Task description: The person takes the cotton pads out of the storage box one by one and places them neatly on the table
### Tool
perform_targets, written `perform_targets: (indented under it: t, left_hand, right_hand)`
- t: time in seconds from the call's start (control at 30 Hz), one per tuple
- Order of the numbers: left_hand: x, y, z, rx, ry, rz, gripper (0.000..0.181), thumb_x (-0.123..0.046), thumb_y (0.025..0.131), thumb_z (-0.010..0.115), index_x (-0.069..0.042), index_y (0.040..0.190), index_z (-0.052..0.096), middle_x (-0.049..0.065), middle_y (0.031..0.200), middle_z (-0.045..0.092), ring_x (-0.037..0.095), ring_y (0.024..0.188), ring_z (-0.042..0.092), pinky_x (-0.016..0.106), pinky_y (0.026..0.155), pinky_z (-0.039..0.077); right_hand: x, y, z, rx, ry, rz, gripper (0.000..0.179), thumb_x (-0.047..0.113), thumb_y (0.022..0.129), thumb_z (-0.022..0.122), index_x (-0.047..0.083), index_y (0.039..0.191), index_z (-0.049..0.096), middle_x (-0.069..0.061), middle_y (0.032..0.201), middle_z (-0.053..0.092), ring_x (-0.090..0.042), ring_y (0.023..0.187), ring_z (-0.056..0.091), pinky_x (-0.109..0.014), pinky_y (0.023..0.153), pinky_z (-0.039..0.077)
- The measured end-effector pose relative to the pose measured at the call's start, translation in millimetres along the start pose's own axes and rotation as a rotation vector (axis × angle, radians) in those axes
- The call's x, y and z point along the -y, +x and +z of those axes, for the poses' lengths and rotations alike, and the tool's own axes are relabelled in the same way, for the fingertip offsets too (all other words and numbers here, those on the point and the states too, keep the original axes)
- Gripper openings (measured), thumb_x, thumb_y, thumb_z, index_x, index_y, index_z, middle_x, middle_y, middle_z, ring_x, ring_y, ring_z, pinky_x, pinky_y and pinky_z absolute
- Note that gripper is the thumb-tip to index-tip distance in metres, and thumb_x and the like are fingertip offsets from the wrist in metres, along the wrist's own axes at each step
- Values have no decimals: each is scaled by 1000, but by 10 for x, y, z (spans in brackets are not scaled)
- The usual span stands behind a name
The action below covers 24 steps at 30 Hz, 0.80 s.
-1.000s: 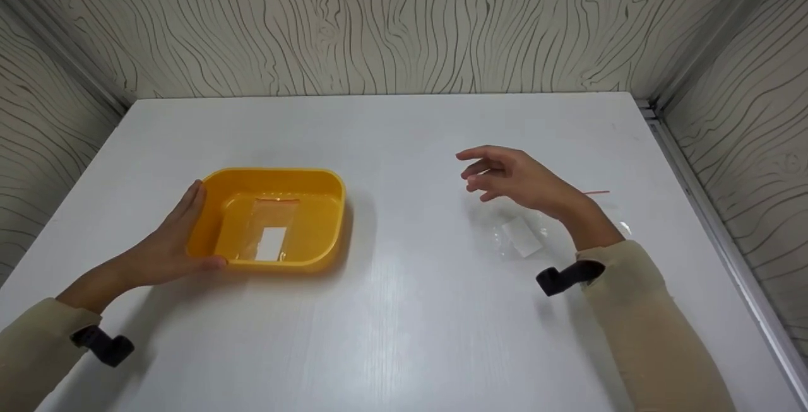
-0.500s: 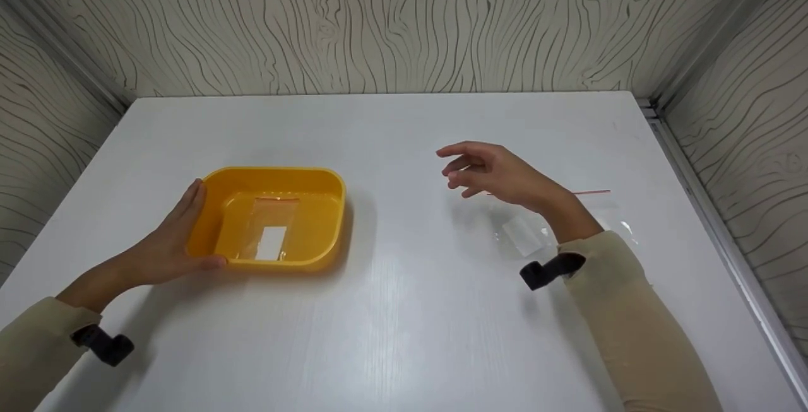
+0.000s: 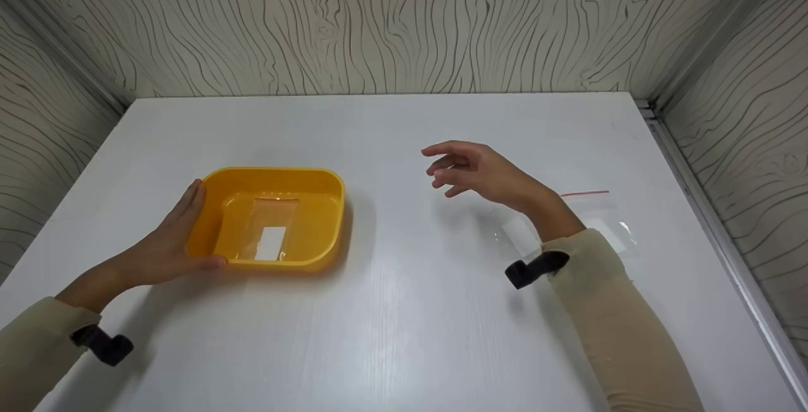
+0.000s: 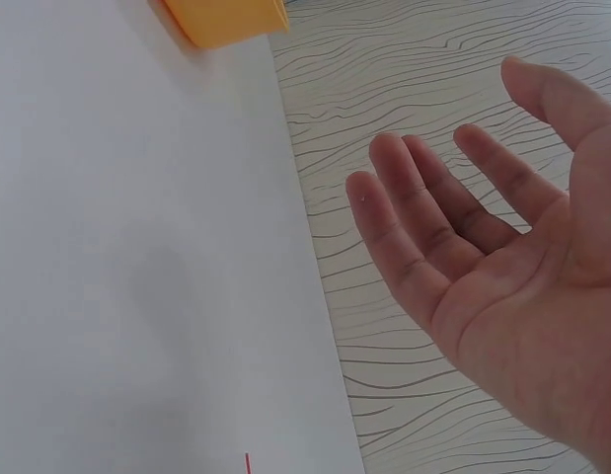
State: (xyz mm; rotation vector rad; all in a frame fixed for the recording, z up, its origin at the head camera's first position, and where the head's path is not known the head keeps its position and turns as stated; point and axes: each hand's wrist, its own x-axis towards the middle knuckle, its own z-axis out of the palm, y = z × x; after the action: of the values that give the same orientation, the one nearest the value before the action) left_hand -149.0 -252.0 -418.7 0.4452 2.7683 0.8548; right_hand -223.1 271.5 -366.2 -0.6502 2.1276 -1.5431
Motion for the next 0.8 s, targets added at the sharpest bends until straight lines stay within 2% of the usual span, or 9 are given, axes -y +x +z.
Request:
perform_targets:
  t: [0.33,0.63,0.8]
  left_hand:
    - [19,2,6,3,4,2,139,-64,78,79,-1,160,-14,20,168,-14,40,155,1,61,120,21]
    - [14,-7,12,-4,18,9,139,-66,77,78,0,160,-12,21,168,-11,42,154,3,61,119,23]
    - [9,-7,8,0,21,0,139,-67,77,77,0,160,-13,20,168,-12,42,154,3,61,118,24]
  right_hand:
    - [-25,83,72,19,41,-34,43,12,106,55,6,148,50,-18,130,61,-27,114,65,-39,96,56]
    - [-21,131,130,30,59,-32,43,14,106,54,5,148,50,-17,130,62,-35,116,64,-39,98,54]
    - [-31,158,164,14,77,-43,43,12,107,50,5,149,47,-21,130,60,-29,115,66,-39,97,55]
